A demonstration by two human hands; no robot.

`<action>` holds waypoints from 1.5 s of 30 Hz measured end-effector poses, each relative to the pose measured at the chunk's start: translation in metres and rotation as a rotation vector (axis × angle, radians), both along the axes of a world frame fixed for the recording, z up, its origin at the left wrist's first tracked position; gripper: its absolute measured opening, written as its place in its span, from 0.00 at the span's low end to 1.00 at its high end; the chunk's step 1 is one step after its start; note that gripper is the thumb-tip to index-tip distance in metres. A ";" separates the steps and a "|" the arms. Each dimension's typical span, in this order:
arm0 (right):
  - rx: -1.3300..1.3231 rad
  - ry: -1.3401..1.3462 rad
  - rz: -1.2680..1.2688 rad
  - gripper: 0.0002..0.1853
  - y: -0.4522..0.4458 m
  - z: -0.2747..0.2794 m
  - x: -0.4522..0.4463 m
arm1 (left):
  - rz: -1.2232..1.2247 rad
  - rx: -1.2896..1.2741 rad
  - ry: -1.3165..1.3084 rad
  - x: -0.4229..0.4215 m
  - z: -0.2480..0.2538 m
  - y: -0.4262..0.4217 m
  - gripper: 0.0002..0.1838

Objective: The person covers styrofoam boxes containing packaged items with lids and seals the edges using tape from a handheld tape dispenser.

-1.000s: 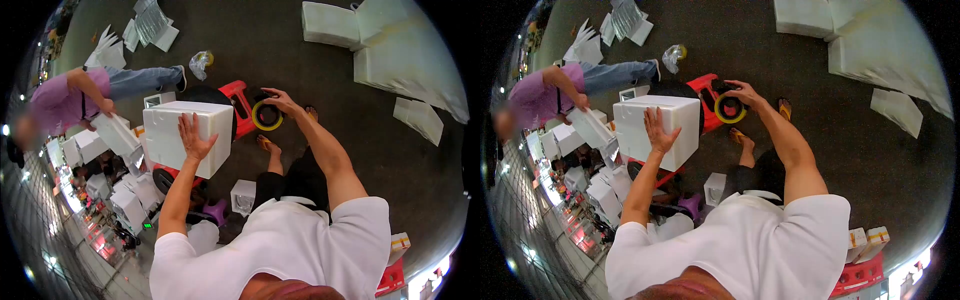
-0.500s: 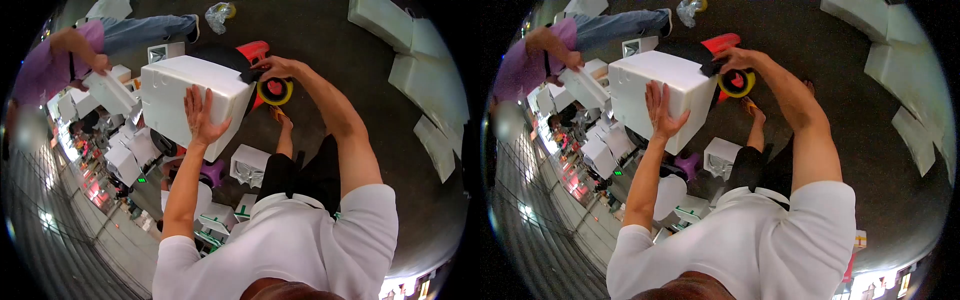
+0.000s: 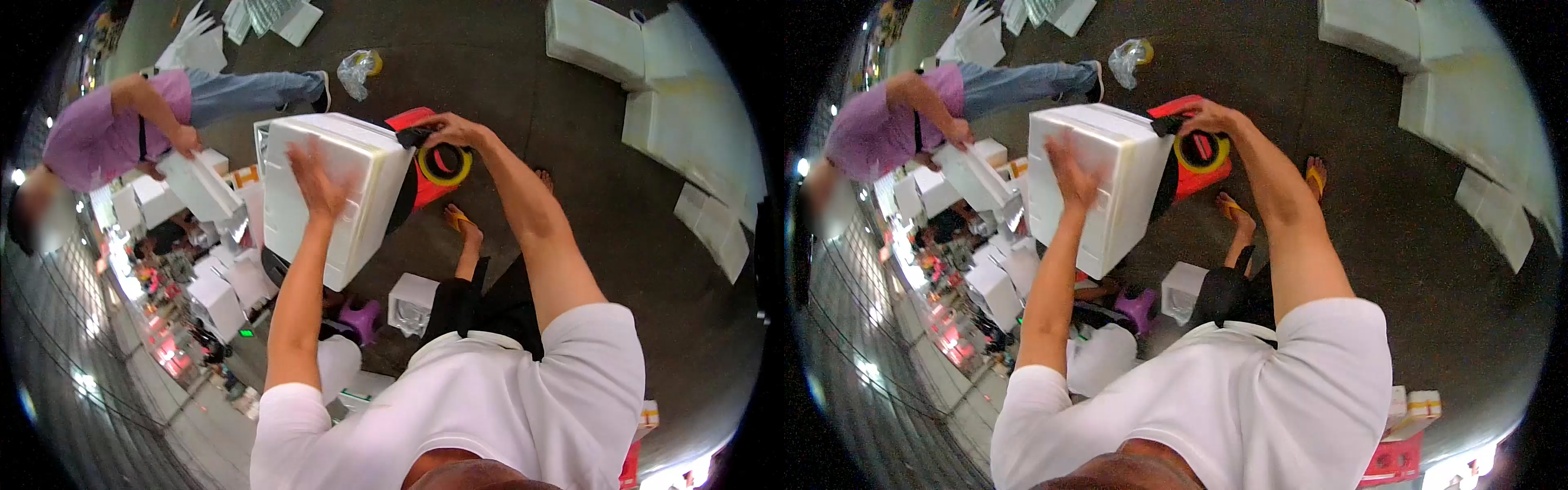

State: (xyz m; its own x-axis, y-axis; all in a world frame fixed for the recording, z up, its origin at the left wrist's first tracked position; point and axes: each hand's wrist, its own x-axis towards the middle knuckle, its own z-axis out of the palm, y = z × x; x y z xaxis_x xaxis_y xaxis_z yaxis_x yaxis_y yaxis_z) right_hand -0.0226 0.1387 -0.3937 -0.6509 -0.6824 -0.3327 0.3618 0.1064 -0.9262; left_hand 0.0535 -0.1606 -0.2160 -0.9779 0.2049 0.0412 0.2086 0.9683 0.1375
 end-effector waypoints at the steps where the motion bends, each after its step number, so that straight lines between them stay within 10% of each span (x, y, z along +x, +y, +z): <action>1: -0.016 -0.056 0.017 0.36 -0.007 -0.002 -0.011 | -0.051 -0.017 -0.027 0.009 0.014 0.001 0.58; 4: 0.027 -0.070 0.065 0.38 0.000 0.002 -0.001 | -0.123 -0.065 -0.103 0.056 0.025 0.015 0.58; 12: -0.119 -0.088 0.072 0.36 0.001 -0.003 0.163 | 0.632 0.014 -0.051 -0.027 0.010 0.025 0.57; 18: 0.037 -0.073 0.026 0.33 0.021 0.014 0.087 | 1.195 0.213 0.089 -0.075 -0.001 0.001 0.59; 22: 0.082 0.008 0.085 0.35 0.016 0.013 0.025 | -0.293 0.030 -0.119 0.019 0.034 0.022 0.57; 26: 0.013 0.048 -0.024 0.37 0.026 0.019 0.027 | -0.117 -0.124 -0.133 0.031 0.026 0.044 0.56; 35: -0.003 -0.026 -0.152 0.35 -0.029 0.020 0.100 | 1.119 0.216 0.057 -0.099 0.009 -0.003 0.60; 36: -0.127 -0.197 -0.141 0.34 -0.039 0.014 0.082 | 1.115 0.205 0.062 -0.086 0.004 -0.024 0.60; 38: -0.103 -0.050 -0.149 0.33 -0.058 0.013 0.047 | 0.118 0.152 0.035 -0.042 -0.009 -0.060 0.60; 45: -0.030 -0.005 -0.057 0.38 -0.057 0.018 0.057 | 0.556 0.010 -0.037 -0.016 0.012 -0.020 0.59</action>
